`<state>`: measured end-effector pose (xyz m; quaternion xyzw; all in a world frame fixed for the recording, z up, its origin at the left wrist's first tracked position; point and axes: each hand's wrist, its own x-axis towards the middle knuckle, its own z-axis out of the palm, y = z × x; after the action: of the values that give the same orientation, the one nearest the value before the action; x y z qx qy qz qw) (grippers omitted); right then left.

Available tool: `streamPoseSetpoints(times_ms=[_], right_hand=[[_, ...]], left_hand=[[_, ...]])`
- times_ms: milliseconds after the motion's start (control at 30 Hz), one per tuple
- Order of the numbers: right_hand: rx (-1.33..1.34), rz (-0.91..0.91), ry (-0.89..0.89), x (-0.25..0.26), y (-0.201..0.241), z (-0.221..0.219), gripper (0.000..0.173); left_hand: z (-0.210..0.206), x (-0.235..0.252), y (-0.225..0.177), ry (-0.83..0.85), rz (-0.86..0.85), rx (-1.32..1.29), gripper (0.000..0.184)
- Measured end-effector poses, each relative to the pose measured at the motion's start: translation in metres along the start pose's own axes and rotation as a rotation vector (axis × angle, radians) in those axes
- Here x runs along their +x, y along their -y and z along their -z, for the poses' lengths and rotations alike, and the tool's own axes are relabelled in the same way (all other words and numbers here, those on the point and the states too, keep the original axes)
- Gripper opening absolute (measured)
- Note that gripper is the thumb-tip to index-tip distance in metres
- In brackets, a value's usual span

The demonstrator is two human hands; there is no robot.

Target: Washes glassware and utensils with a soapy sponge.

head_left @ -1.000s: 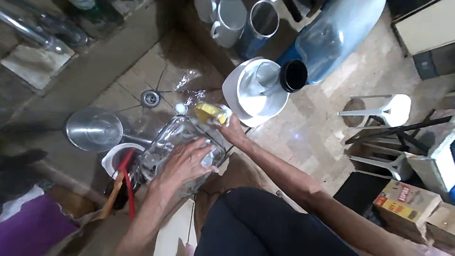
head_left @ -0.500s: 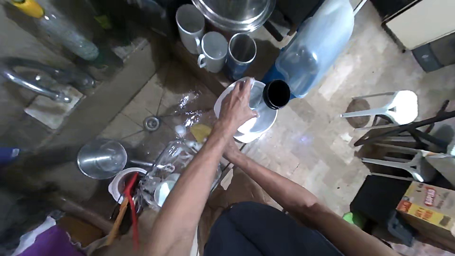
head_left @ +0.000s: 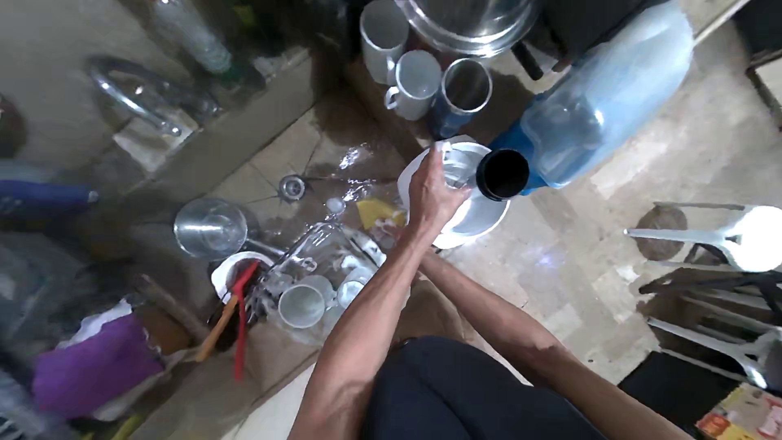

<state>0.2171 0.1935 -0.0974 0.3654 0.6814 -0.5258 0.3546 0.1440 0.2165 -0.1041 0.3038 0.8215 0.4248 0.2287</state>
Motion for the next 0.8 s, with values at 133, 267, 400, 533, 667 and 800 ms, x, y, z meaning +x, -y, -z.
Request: streamPoseSetpoints(times_ms=[133, 267, 400, 533, 667, 800], right_hand=[[0.321, 0.132, -0.264, 0.026, -0.001, 0.004, 0.044], [0.705, 0.374, -0.433, 0.078, -0.026, -0.022, 0.048], [0.788, 0.353, -0.363, 0.065, -0.014, -0.021, 0.041], [0.927, 0.368, -0.349, 0.063, -0.005, -0.023, 0.04], [1.06, 0.372, -0.377, 0.058, 0.01, -0.019, 0.039], [1.058, 0.419, -0.529, 0.058, 0.024, -0.01, 0.052]], left_hand=[[0.029, 0.002, -0.001, 0.015, 0.038, -0.173, 0.08], [0.093, 0.01, -0.001, -0.038, 0.026, -0.358, 0.084], [0.154, 0.022, 0.025, -0.259, 0.18, -0.641, 0.057], [0.164, 0.025, 0.063, -0.274, 0.513, -1.187, 0.047], [0.15, 0.026, 0.092, -0.304, 0.688, -1.376, 0.055], [0.145, 0.028, 0.098, -0.398, 0.789, -1.496, 0.058]])
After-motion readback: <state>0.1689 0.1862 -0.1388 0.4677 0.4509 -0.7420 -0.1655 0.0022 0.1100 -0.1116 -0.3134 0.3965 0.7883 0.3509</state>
